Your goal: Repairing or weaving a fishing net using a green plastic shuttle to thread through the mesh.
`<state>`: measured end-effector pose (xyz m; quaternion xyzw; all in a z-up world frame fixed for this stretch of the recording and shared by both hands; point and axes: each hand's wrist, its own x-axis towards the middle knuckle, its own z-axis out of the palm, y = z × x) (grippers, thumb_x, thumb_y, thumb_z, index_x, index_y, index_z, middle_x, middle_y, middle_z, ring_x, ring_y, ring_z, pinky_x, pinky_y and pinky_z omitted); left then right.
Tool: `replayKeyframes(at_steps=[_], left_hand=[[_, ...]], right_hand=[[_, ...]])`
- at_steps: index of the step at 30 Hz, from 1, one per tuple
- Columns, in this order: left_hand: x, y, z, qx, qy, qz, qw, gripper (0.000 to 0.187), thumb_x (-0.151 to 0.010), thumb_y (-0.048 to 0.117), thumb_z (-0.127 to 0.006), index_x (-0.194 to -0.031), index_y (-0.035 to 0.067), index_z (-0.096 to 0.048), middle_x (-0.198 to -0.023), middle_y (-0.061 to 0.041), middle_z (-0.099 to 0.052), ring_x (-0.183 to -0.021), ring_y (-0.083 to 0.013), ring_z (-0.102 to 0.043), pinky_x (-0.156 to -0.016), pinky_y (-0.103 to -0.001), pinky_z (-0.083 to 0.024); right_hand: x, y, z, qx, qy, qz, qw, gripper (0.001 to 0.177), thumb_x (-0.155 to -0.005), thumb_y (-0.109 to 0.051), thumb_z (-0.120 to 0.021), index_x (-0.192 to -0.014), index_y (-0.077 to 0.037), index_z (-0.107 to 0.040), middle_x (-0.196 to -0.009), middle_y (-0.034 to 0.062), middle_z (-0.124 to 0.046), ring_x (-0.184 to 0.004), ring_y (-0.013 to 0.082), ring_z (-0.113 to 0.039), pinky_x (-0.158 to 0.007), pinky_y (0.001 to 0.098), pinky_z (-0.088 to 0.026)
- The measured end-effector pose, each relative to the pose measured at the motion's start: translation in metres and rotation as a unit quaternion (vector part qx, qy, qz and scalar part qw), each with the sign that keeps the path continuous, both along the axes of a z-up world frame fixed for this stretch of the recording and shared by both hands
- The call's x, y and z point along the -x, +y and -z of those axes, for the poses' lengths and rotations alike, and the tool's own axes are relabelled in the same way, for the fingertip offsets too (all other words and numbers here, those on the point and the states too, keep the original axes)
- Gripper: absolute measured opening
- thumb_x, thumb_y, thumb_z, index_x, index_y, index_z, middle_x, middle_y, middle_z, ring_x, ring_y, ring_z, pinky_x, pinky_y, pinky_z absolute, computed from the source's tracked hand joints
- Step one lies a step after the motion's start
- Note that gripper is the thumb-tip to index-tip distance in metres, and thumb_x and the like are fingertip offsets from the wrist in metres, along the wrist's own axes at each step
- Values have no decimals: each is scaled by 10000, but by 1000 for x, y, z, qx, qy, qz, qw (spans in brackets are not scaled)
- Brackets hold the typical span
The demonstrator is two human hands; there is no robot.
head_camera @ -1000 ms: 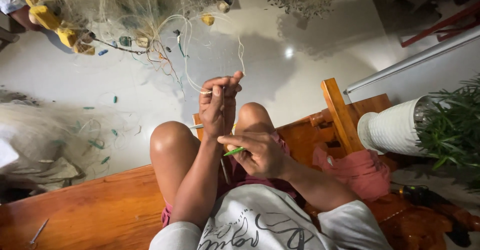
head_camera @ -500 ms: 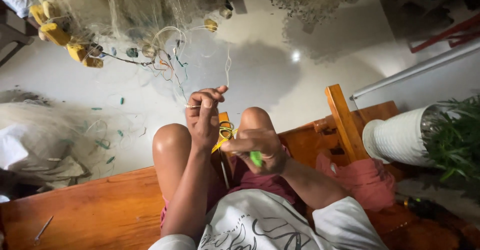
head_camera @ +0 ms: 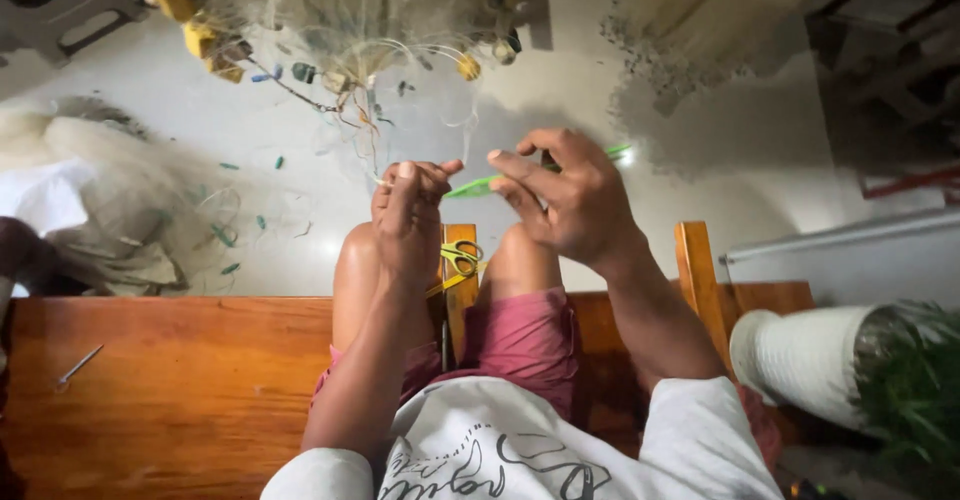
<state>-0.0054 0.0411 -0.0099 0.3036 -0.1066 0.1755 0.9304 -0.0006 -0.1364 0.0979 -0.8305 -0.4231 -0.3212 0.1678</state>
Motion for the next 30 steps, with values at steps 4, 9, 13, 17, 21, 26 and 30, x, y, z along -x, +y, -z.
replayKeyframes(at_steps=[4,9,13,17,21,26,30], left_hand=[[0,0,4,-16,7,25,1000,286,-1047,202,-484,-803,56,-513,-782,-113,-557,-824,-222,-621,-971,-440,-498],[6,-7,-18,15,38,36,999,276,-1039,243,-508,-810,92,-546,-787,-84,-600,-804,-190,-623,-966,-420,-495],[-3,-6,-17,53,56,111,991,369,-1037,359,-471,-772,120,-569,-801,-56,-608,-910,-211,-629,-908,-340,-474],[-15,-12,-19,-33,-29,64,997,310,-1036,252,-447,-808,65,-544,-822,-73,-557,-823,-174,-541,-817,-314,-448],[-32,-7,3,-286,-34,-91,953,286,-1006,97,-500,-738,3,-532,-732,-128,-507,-814,-197,-537,-777,-355,-430],[-32,-5,-26,-281,-58,-34,957,325,-1093,298,-447,-899,67,-568,-859,-91,-531,-916,-215,-565,-932,-399,-450],[-50,1,-8,-180,-45,-2,983,386,-1086,334,-424,-811,89,-542,-831,-76,-529,-946,-227,-597,-1024,-422,-452]], right_hand=[[-13,9,-1,-23,-60,30,997,193,-983,-326,-672,-1035,-162,-759,-872,19,-564,-713,215,-600,-682,339,-529],[-25,19,8,-110,1,5,994,134,-938,-258,-765,-969,-127,-768,-806,-7,-563,-690,192,-599,-664,299,-534],[-29,28,19,-233,102,-89,963,287,-936,-231,-736,-1185,-88,-715,-921,57,-627,-801,205,-651,-743,308,-557],[-34,37,28,-268,69,-144,950,453,-956,-321,-699,-1331,-73,-639,-1072,94,-533,-870,190,-577,-802,322,-531],[-34,51,16,-236,59,-138,960,318,-981,-316,-673,-1241,-138,-711,-1020,40,-459,-781,141,-489,-741,275,-480],[-8,31,-18,-310,-6,-276,910,598,-888,-676,-610,-1046,-117,-755,-1230,118,-434,-1266,246,-389,-1136,382,-268],[43,-10,-42,-479,167,-278,816,288,-1074,-426,-428,-1000,-149,-446,-955,78,-580,-736,167,-599,-630,304,-530]])
